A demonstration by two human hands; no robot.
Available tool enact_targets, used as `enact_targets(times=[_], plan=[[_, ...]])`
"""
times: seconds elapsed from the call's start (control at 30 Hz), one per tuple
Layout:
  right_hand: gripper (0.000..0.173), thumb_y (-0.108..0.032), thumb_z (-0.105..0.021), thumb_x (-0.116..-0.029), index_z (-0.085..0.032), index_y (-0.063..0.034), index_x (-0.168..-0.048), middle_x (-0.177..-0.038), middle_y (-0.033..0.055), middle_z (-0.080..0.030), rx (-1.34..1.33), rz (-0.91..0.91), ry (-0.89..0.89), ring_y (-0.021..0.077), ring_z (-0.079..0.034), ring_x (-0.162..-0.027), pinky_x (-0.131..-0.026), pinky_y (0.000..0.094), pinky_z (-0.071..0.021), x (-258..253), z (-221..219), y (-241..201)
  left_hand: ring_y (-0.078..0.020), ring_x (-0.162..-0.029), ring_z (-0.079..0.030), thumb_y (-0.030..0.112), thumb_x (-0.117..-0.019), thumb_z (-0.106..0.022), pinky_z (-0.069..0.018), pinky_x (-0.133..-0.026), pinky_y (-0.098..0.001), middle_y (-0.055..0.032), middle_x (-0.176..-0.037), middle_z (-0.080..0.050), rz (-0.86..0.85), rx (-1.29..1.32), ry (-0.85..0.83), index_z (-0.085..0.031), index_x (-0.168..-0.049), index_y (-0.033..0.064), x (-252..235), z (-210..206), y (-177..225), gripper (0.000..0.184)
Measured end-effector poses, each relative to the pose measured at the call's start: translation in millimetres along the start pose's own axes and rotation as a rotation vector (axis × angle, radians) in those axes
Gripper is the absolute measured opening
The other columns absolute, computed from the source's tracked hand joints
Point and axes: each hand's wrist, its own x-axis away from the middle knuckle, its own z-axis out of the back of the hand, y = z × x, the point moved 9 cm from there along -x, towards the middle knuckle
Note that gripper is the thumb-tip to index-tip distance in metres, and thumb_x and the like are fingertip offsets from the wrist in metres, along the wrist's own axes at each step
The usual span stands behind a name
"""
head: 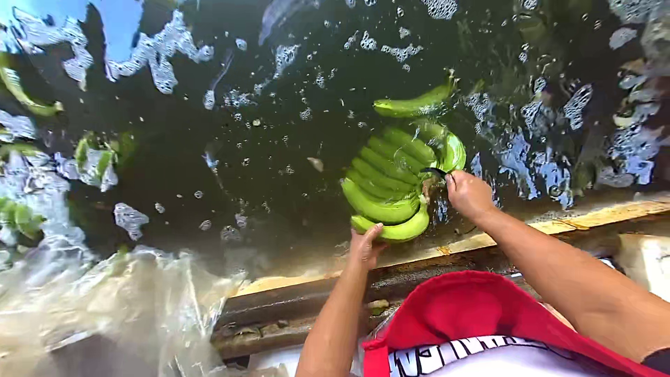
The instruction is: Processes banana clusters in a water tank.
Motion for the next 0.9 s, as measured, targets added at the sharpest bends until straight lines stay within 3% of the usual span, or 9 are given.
enact_targets(times=[0.13, 0.2, 0.33, 0.47, 0.57, 0.6, 0.67, 0.8, 0.9], plan=[[0.048, -0.026, -0.029, -0.1141, -0.057, 0.0105, -0.127, -0.123, 0.036, -0.063, -0.01, -0.035, -0.04, 0.0533, -0.06, -0.121, -0.096, 0.0701, -0.0446, -18, 3, 0, -0.0272, -0.092, -0.067, 0.003, -0.0994, -0.064, -0.0596, -0.075, -0.0378, -0.0238, -0.119, -0.059, -0.062, 0.04, 0.087, -0.026, -0.152, 0.0048, 17, -38, 5, 0.065], [0.047, -0.025, -0.032, -0.1137, -0.059, 0.0132, -0.124, -0.111, 0.038, -0.064, -0.174, 0.052, -0.126, 0.0538, -0.063, -0.106, -0.091, 0.0709, -0.0461, -9, -14, 16, -0.0273, -0.095, -0.067, 0.006, -0.1, -0.064, -0.0598, -0.077, -0.038, -0.0241, -0.121, -0.058, -0.079, 0.041, 0.08, -0.023, -0.153, 0.0053, 12, -42, 7, 0.067], [0.039, -0.026, -0.032, -0.1141, -0.054, 0.0032, -0.125, -0.078, 0.0038, -0.047, -0.59, -0.162, -0.209, 0.0093, -0.043, -0.058, -0.057, 0.0265, -0.0419, 32, -14, 83, -0.0271, -0.096, -0.067, 0.005, -0.1008, -0.062, -0.0593, -0.079, -0.0389, -0.0235, -0.122, -0.058, -0.091, 0.042, 0.055, -0.024, -0.154, 0.0055, 2, -28, 11, 0.065], [0.032, -0.03, -0.028, -0.1144, -0.048, -0.0127, -0.096, -0.06, -0.0082, -0.042, -0.984, -0.412, -0.038, 0.0005, -0.037, -0.043, -0.041, 0.0161, -0.0359, 38, 17, 164, -0.0265, -0.092, -0.068, 0.006, -0.1036, -0.056, -0.0598, -0.078, -0.0392, -0.0222, -0.117, -0.06, -0.157, 0.001, 0.092, -0.025, -0.153, 0.0055, -6, 7, 29, 0.058], [0.041, -0.029, -0.017, -0.1143, -0.044, -0.0177, -0.087, -0.053, -0.0097, -0.042, -1.192, -0.398, -0.086, 0.0006, -0.039, -0.04, -0.04, 0.015, -0.0359, 56, 15, 182, -0.0275, -0.119, -0.061, 0.01, -0.0989, -0.066, -0.0518, -0.1, -0.0366, -0.0271, -0.134, -0.056, -0.469, -0.488, 0.362, -0.033, -0.148, -0.0087, 8, 36, 68, 0.062], [0.043, -0.029, -0.014, -0.1138, -0.044, -0.0191, -0.085, -0.052, -0.0102, -0.042, -1.257, -0.397, -0.104, 0.0005, -0.039, -0.04, -0.04, 0.0145, -0.0358, 64, 8, 183, -0.0383, -0.135, -0.05, 0.012, -0.0952, -0.069, -0.0403, -0.114, -0.0446, -0.0336, -0.144, -0.048, -0.637, -0.716, 0.431, -0.035, -0.147, -0.0142, 17, 32, 81, 0.068], [0.047, -0.029, -0.012, -0.1134, -0.045, -0.0202, -0.081, -0.051, -0.011, -0.044, -1.34, -0.427, -0.137, -0.0003, -0.039, -0.039, -0.04, 0.0137, -0.0348, 78, -12, 180, -0.0556, -0.144, -0.034, 0.015, -0.0868, -0.074, -0.0283, -0.12, -0.0607, -0.0418, -0.15, -0.039, -0.937, -1.031, 0.392, -0.041, -0.143, -0.0187, 20, 1, 84, 0.074], [0.047, -0.028, -0.015, -0.1141, -0.047, -0.0166, -0.081, -0.051, -0.0079, -0.045, -1.371, -0.475, -0.149, 0.0019, -0.041, -0.038, -0.038, 0.0152, -0.0368, 88, -42, 175, -0.0469, -0.156, -0.011, 0.024, -0.0928, -0.073, -0.0164, -0.124, -0.0612, -0.0252, -0.168, -0.02, -0.601, -1.585, -0.08, -0.035, -0.159, 0.0063, -38, -80, 47, 0.078], [0.047, -0.029, -0.016, -0.1143, -0.047, -0.0159, -0.082, -0.05, -0.007, -0.045, -1.404, -0.485, -0.108, 0.0028, -0.042, -0.037, -0.037, 0.0161, -0.037, 89, -43, 178, -0.0529, -0.155, -0.003, 0.018, -0.0956, -0.066, -0.0104, -0.122, -0.0687, -0.0239, -0.171, -0.008, -0.448, -1.768, -0.077, -0.024, -0.165, 0.0175, -71, -85, 45, 0.081]])
